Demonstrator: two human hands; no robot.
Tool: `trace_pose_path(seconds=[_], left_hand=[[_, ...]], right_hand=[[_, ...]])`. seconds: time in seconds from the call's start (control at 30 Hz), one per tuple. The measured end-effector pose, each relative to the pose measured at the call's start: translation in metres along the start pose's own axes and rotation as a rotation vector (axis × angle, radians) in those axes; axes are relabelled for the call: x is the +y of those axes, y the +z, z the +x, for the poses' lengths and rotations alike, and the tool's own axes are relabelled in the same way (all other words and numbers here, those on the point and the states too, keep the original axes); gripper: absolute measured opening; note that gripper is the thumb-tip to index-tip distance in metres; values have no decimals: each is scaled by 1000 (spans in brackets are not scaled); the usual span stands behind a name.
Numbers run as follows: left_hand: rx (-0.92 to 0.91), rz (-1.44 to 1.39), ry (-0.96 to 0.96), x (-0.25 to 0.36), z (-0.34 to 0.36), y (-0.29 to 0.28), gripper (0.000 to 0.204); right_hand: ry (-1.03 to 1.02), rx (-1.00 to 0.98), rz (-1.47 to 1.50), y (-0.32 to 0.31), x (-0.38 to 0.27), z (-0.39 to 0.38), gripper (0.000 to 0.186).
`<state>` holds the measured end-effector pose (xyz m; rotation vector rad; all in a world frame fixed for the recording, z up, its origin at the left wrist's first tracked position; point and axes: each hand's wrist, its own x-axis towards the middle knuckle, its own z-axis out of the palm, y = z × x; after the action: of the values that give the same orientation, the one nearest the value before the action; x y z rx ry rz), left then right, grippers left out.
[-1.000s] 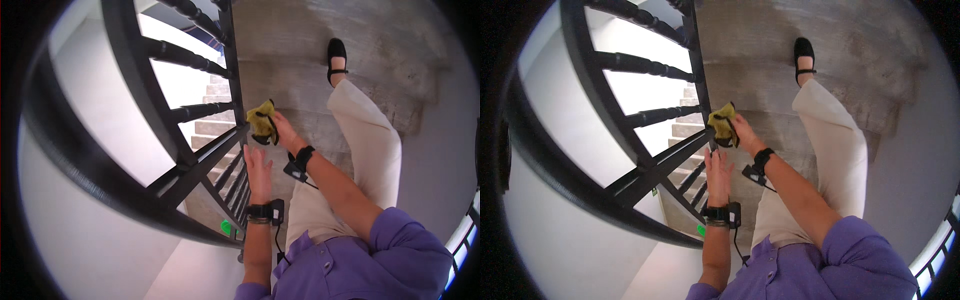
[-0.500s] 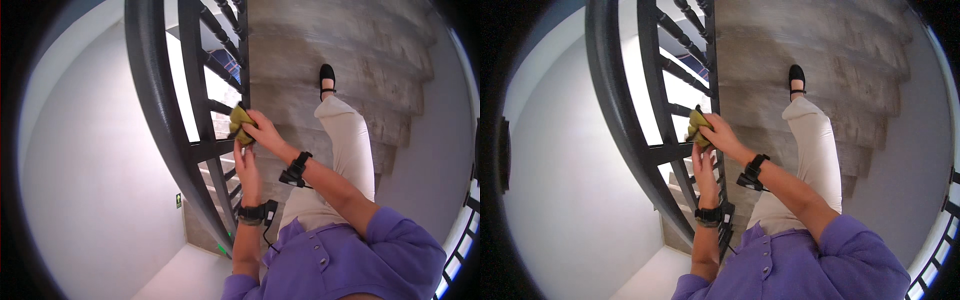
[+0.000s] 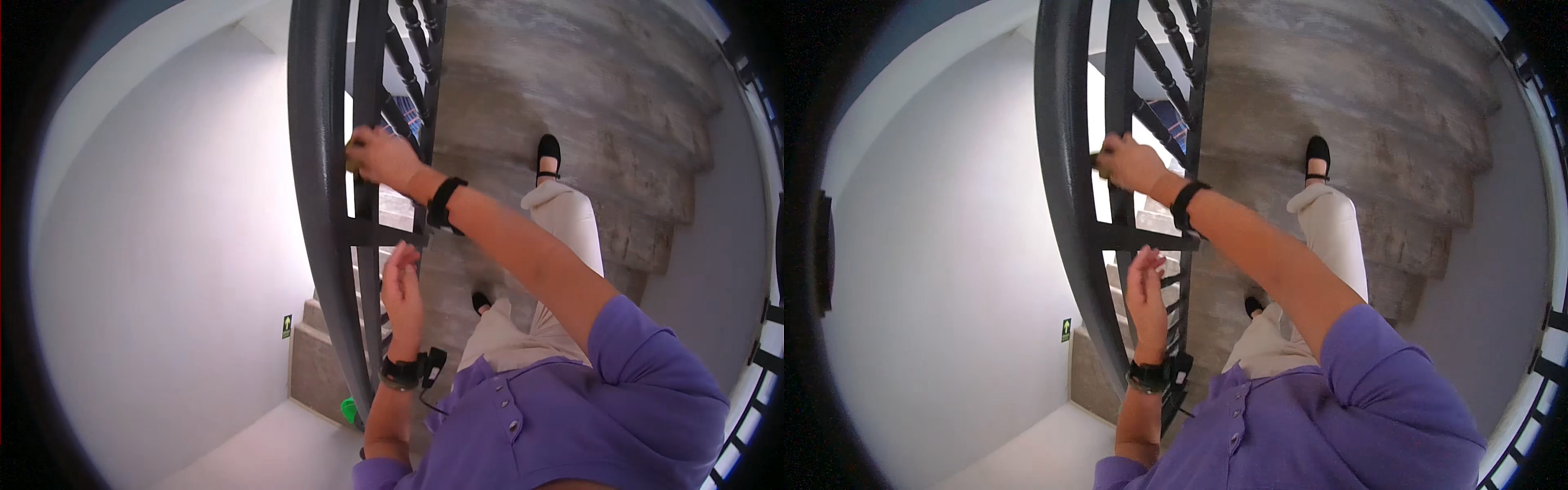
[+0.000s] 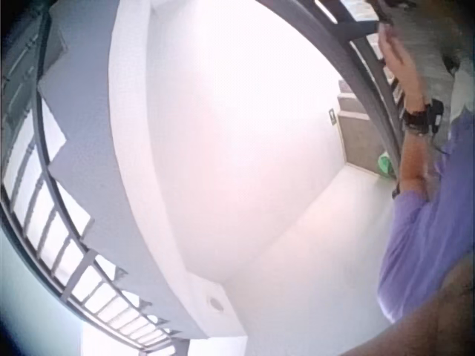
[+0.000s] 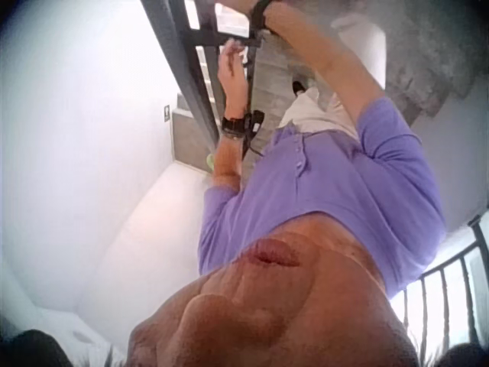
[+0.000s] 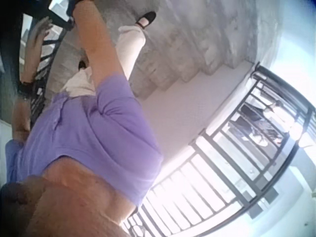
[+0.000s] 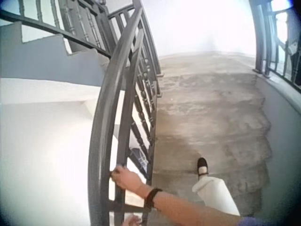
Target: Wiping down the spindles and handrail of a staircase with a cloth.
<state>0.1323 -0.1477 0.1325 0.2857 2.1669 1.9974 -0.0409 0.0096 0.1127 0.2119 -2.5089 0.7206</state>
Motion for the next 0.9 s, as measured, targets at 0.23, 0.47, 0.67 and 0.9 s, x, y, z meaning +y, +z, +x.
trace_pose_path(seconds=[0.23, 0.47, 0.67, 0.9], left_hand=[[-29, 277, 111, -13, -13, -11, 31], [82, 373, 459, -13, 67, 34, 42], [236, 551, 503, -31, 141, 56, 49], [449, 827, 424, -34, 199, 82, 53]], right_hand=[[138, 264, -151, -45, 47, 75, 20], [-40, 65, -63, -21, 12, 1, 24], [78, 209, -128, -65, 44, 64, 28], [92, 241, -165, -80, 71, 90, 32]])
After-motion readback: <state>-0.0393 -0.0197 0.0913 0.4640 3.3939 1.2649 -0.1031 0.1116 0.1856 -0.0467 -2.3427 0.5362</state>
